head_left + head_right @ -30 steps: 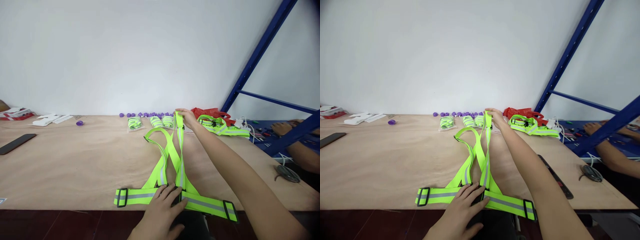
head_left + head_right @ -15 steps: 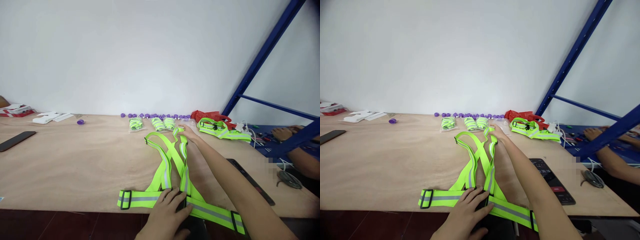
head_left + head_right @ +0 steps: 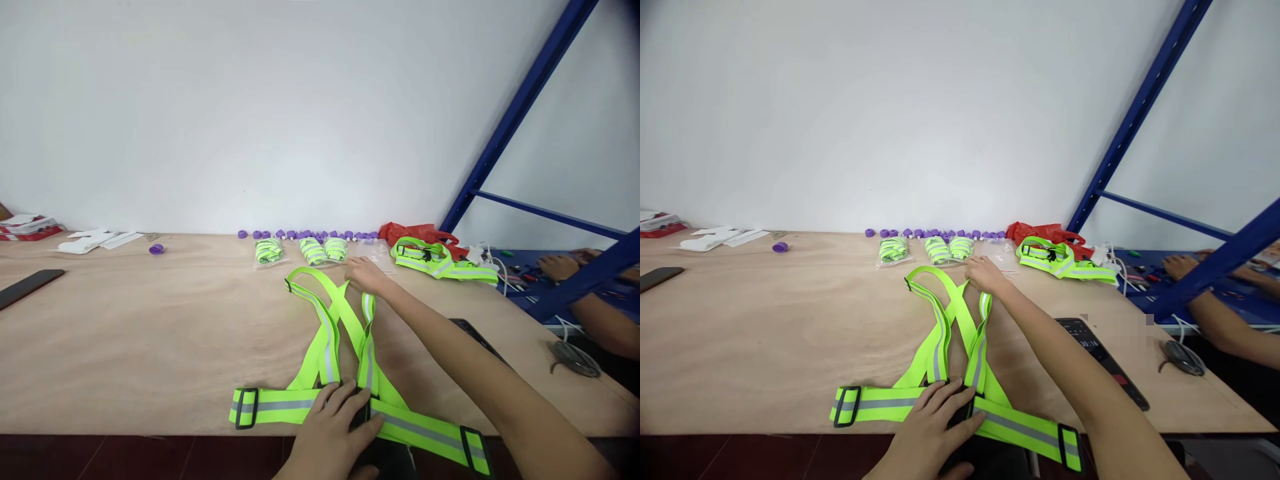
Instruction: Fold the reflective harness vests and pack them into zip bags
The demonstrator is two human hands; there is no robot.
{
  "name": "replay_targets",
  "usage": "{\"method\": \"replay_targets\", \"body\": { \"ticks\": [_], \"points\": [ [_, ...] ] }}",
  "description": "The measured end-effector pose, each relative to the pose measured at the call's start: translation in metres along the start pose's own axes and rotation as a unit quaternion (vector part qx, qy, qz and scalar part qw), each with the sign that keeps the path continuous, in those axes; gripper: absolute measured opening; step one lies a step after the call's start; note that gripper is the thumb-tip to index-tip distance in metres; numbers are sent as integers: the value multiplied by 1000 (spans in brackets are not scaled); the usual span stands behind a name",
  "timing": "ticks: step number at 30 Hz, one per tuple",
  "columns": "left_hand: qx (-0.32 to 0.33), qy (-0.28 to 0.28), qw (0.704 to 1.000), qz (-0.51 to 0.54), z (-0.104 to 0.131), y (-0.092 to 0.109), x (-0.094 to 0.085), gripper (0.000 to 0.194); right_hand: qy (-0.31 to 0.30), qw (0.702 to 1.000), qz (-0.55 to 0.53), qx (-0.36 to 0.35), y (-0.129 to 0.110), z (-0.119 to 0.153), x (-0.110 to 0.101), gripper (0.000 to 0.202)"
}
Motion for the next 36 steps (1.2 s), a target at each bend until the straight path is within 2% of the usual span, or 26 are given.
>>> {"method": "replay_targets", "body": {
  "ticks": [5,10,13,15,18,22,27,31,36],
  "points": [
    [18,35,998,-41,1,-1,5,60,-5,994,36,100,11,-11,-7,21],
    [66,95,988,-104,0,-2,8,64,-6,976,12,215,34,-22,-13,31],
    [84,142,977,-137,1,-4,8,55,2,959,-27,283,51,-25,-18,33],
    [87,154,972,-152,1,-5,8,48,-6,947,-69,314,58,-24,-17,32],
    [88,138,975,-147,1,-4,7,50,-44,929,-157,333,59,-19,-4,35],
    [48,76,993,-79,0,-1,4,64,-81,899,-269,336,53,-2,15,48],
    [-13,9,999,39,3,4,-6,60,-127,862,-340,354,54,31,29,60],
    [-50,-12,995,83,4,7,-8,57,-164,841,-397,329,43,42,39,47],
    [-85,-15,993,79,0,10,-4,53,-115,822,-469,301,32,38,38,31]
  ]
}}
Point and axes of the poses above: each hand's wrist, its own z-axis away from the middle knuckle, its own x-axis out of the palm, y = z × x, the point moved 5 cm from there along -z, towards the middle knuckle, and after that the axes turned 8 degrees about z, right-handed, at the moved point
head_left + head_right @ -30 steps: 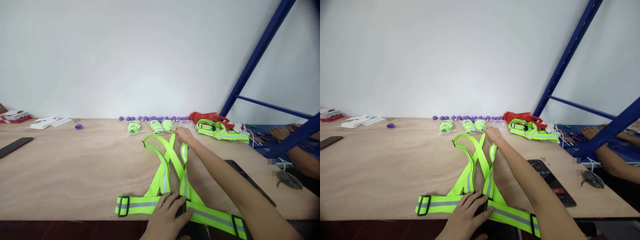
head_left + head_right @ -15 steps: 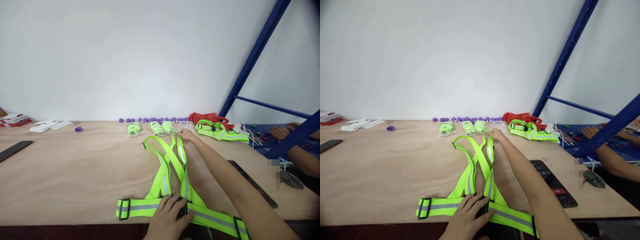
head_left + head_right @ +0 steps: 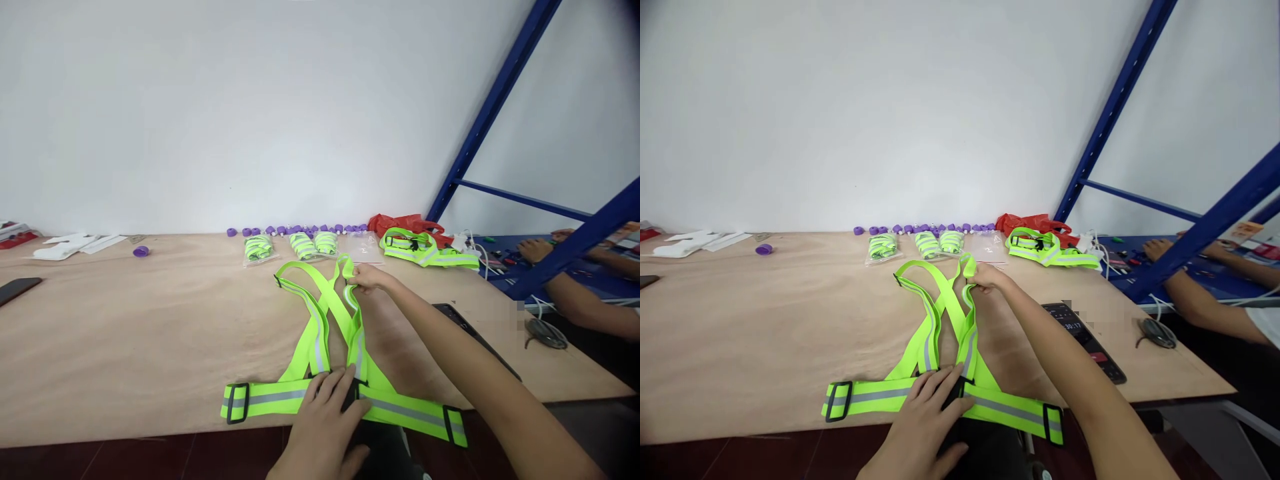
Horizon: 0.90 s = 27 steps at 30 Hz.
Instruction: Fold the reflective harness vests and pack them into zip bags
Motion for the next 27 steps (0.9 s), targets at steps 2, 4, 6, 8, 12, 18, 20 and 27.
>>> {"method": "replay_targets", "body": {
  "ticks": [2,4,6,8,12,18,20,27],
  "points": [
    [-13,-6,1000,-5,-4,3,2,53,20,999,-43,-17,-5,3,-5,25],
    [-28,-11,999,-15,-8,5,3,55,30,994,-94,-38,-11,8,-11,23],
    [-40,-16,999,-28,-12,6,5,58,23,987,-150,-59,-16,15,-15,25],
    [-43,-22,998,-44,-15,6,9,60,6,976,-203,-77,-20,22,-15,27],
    [-33,-16,997,-72,-17,2,14,63,-23,955,-279,-99,-24,27,-10,41],
    [-26,-4,998,-63,-16,0,12,63,-78,942,-306,-117,-24,41,-3,37],
    [-28,-7,998,-54,-16,0,12,63,-102,941,-297,-127,-22,51,-3,28],
    [-75,-50,996,-19,-19,17,-6,67,-81,957,-246,-129,-4,58,-1,34]
  ]
}}
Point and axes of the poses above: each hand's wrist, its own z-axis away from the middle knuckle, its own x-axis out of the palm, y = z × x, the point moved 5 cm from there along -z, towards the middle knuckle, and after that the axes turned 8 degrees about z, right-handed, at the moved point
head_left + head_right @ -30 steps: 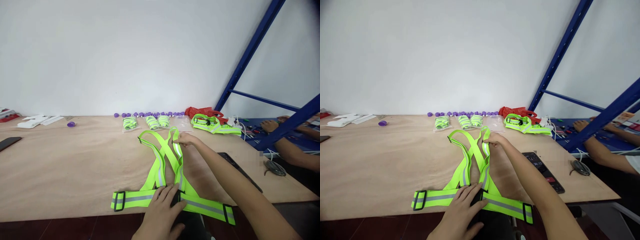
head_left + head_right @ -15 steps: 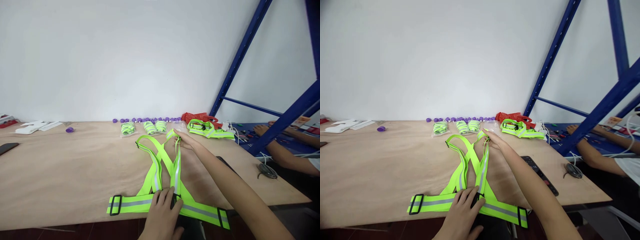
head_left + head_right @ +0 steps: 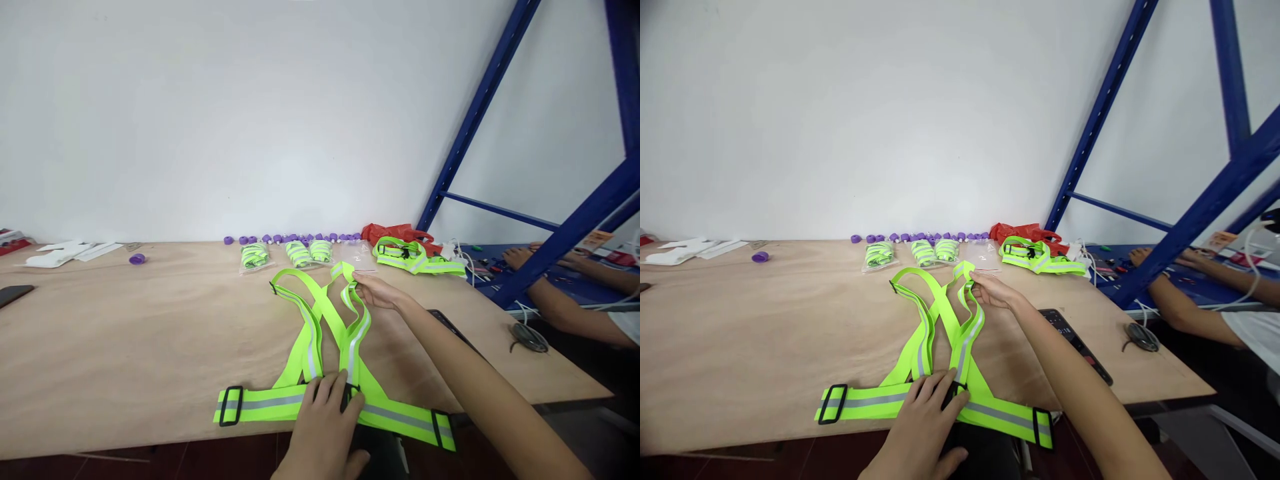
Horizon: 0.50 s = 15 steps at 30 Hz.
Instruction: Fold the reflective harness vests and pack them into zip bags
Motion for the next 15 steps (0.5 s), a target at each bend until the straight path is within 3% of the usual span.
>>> {"method": "replay_targets", "body": {
  "ticks": [3,5,7,9,12,15],
  "points": [
    [-54,-24,998,13,-7,15,-17,56,66,997,42,-15,0,-7,-5,41],
    [-62,18,998,13,-18,24,-28,42,117,990,65,-34,-3,-13,-7,44],
    [-25,87,996,-1,-32,30,-33,43,166,982,78,-55,-7,-18,-9,44],
    [7,120,993,-19,-43,30,-28,60,209,972,82,-76,-9,-23,-10,42],
    [-13,77,997,-19,-54,19,-8,82,252,960,69,-96,-4,-31,-11,41],
    [-27,48,998,-4,-54,13,3,84,255,961,33,-105,3,-38,-12,44]
  ]
}}
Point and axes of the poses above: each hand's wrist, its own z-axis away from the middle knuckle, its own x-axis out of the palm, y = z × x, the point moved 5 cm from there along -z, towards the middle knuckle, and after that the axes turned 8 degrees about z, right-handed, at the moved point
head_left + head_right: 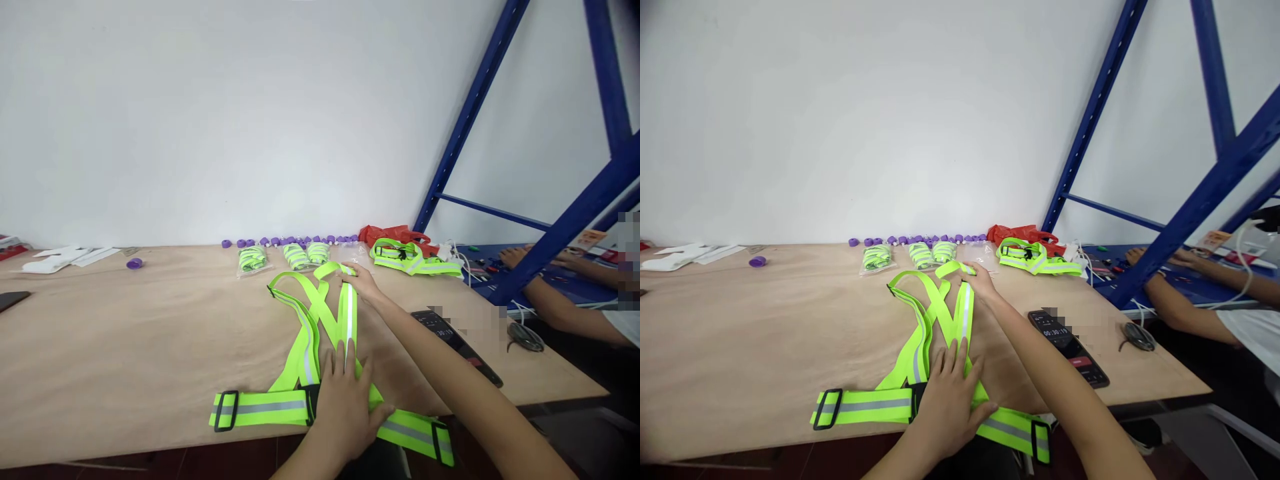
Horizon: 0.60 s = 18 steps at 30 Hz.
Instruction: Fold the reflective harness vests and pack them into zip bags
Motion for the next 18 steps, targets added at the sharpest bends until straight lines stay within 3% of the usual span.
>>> {"method": "replay_targets", "body": {
  "ticks": [4,8,14,18],
  "points": [
    [-8,-15,1000,12,3,3,-1,86,2,999,-43,-2,-3,-12,-2,44],
    [-15,-31,999,11,3,6,-4,83,4,1000,-21,-21,-24,-34,-9,36],
    [-12,-22,1000,17,2,6,-3,86,-48,990,124,-53,-60,-66,-6,36],
    [-13,16,999,32,-6,5,4,85,-83,955,273,-76,-67,-63,8,27]
  ]
}}
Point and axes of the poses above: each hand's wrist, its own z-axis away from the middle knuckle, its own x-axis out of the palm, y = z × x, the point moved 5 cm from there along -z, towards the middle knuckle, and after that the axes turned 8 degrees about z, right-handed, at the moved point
